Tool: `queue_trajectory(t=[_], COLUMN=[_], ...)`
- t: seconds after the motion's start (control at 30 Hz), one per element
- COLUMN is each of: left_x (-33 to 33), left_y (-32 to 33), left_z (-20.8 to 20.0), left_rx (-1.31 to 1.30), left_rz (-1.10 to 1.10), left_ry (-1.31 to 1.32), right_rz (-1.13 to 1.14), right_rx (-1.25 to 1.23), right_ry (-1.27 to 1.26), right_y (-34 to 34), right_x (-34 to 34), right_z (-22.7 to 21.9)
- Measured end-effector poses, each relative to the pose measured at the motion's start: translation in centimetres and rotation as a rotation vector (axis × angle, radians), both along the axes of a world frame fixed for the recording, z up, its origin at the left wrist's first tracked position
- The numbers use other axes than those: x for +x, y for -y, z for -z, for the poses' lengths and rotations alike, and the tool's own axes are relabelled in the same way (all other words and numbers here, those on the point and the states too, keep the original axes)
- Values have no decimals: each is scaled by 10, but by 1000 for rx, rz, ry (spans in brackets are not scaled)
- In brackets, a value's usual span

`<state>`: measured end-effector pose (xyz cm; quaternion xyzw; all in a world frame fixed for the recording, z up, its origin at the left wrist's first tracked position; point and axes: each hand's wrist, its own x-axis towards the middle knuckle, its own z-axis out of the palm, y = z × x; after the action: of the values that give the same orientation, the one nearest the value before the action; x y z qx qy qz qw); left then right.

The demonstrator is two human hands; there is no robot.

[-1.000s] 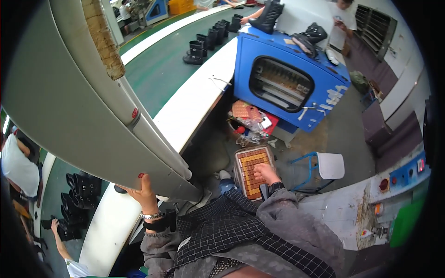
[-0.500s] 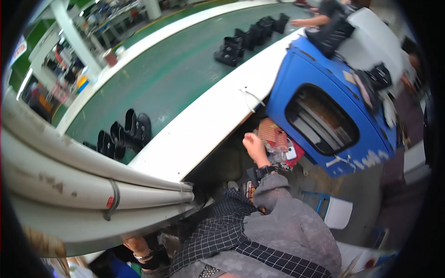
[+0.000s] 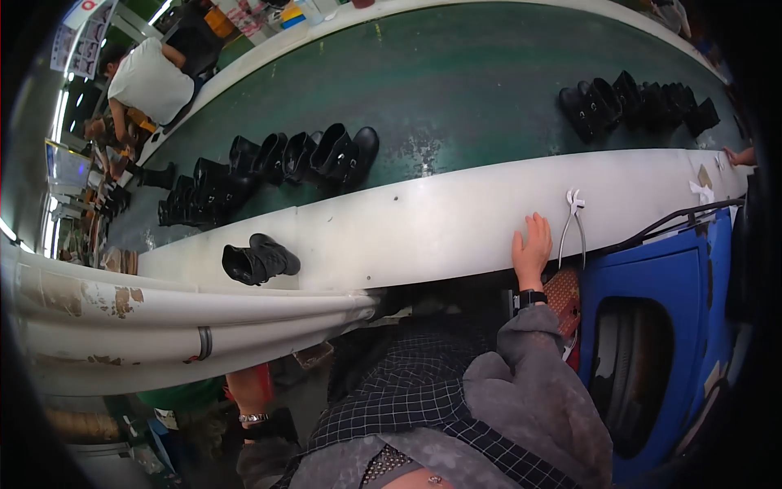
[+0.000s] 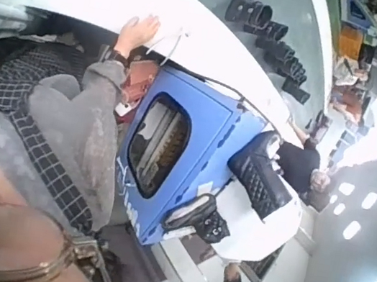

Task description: Inspecting and quality checking finished black boots on a conveyor belt and at a specialized machine.

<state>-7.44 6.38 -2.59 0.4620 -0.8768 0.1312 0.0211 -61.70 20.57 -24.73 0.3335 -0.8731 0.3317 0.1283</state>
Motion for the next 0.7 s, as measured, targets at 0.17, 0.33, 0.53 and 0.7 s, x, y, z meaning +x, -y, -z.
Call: queue_trajectory(t=[0.17, 0.33, 0.53, 0.7], left_x=[-3, -160, -326, -418], left_y=[-30, -17, 17, 85], left_z=[85, 44, 28, 75], left_rx=[994, 1513, 1533, 739], left_rz=[-368, -191, 153, -53], left_ry=[-76, -554, -752, -970], right_rz=[47, 42, 44, 29], right_rx=[54, 75, 155, 160], right_ry=[-16, -48, -46, -54], right_y=[13, 11, 9, 12], right_x=[7, 8, 6, 7], right_z=[-13, -11, -12, -11])
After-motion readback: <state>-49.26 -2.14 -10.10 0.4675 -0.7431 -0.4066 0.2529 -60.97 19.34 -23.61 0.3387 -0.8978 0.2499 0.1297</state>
